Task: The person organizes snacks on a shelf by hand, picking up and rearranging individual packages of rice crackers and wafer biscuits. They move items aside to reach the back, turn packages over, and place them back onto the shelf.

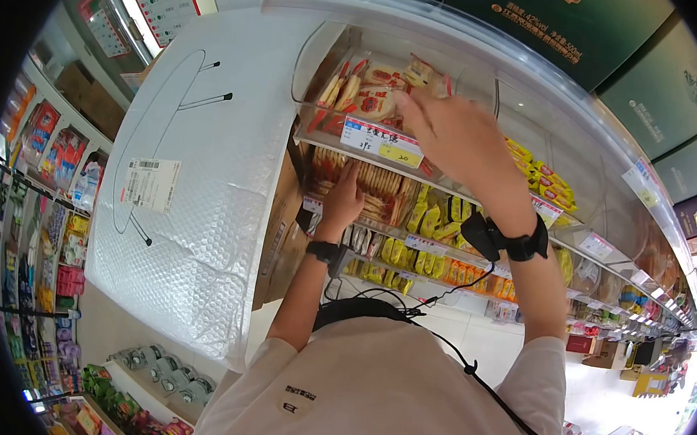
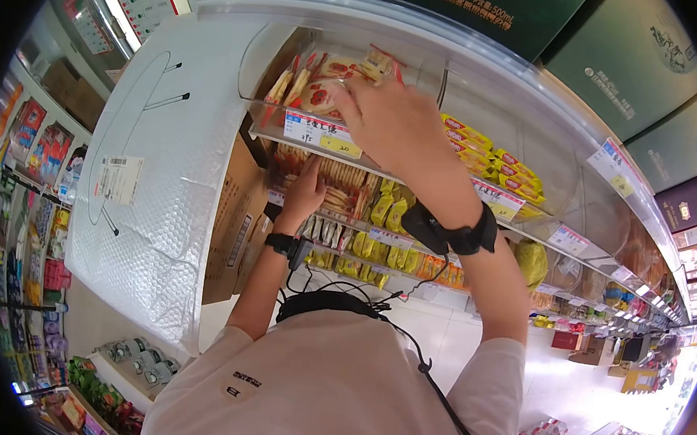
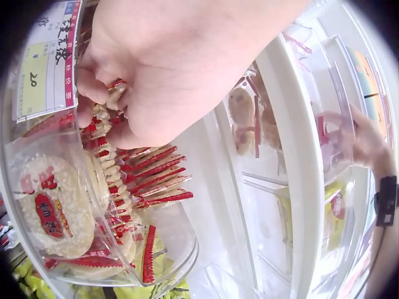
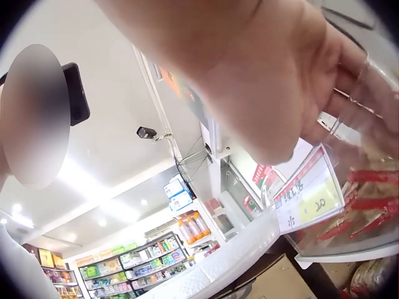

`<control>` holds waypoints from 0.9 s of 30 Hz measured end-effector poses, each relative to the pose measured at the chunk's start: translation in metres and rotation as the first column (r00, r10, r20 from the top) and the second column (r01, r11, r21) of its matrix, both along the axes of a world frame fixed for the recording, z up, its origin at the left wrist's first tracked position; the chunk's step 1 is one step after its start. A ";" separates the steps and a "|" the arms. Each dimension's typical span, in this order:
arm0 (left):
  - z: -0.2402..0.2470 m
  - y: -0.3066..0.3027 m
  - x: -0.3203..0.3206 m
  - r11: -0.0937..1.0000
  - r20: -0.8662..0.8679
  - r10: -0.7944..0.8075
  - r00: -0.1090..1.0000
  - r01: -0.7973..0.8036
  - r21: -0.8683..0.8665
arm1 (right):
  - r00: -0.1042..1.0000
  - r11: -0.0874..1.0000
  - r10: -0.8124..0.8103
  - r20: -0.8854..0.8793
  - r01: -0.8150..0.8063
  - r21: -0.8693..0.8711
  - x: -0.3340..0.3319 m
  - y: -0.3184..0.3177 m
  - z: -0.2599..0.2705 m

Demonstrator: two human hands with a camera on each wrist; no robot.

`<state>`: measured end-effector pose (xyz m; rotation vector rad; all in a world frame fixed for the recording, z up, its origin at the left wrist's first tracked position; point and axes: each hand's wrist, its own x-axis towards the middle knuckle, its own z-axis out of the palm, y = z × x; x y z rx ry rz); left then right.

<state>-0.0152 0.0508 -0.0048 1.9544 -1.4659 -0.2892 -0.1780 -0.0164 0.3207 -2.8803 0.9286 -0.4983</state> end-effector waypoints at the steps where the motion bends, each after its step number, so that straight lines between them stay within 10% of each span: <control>1: 0.004 0.000 -0.001 1.000 -0.008 0.002 1.000 -0.002 0.010 | 0.997 1.000 -0.009 0.083 0.008 0.016 -0.004 0.005 0.007; 5: 0.017 0.005 -0.003 0.996 -0.037 0.006 0.999 -0.003 0.091 | 0.884 0.994 0.056 0.464 -0.006 -0.108 -0.030 0.019 0.008; 9: 0.013 0.004 -0.002 0.999 -0.037 0.020 0.999 -0.019 0.032 | 0.546 0.947 -0.032 0.837 -0.251 0.199 -0.077 0.024 -0.019; 14: 0.009 0.003 -0.002 1.000 -0.082 0.023 0.996 -0.023 -0.007 | 0.622 0.479 -0.274 0.734 -0.573 0.665 -0.120 0.064 -0.045; 17: -0.006 0.000 0.001 0.995 -0.053 0.011 0.999 -0.016 -0.101 | 0.830 0.383 -0.051 0.556 -0.498 0.778 -0.139 0.062 -0.100; 23: 0.005 0.001 -0.001 0.995 -0.061 0.011 0.998 -0.017 -0.098 | 0.847 0.099 -0.152 0.509 -0.499 0.861 -0.110 0.046 -0.177; 27: 0.006 0.003 -0.005 0.994 -0.024 0.046 0.999 -0.048 -0.102 | 0.678 -0.100 -0.644 0.354 -0.533 0.840 -0.075 0.033 -0.233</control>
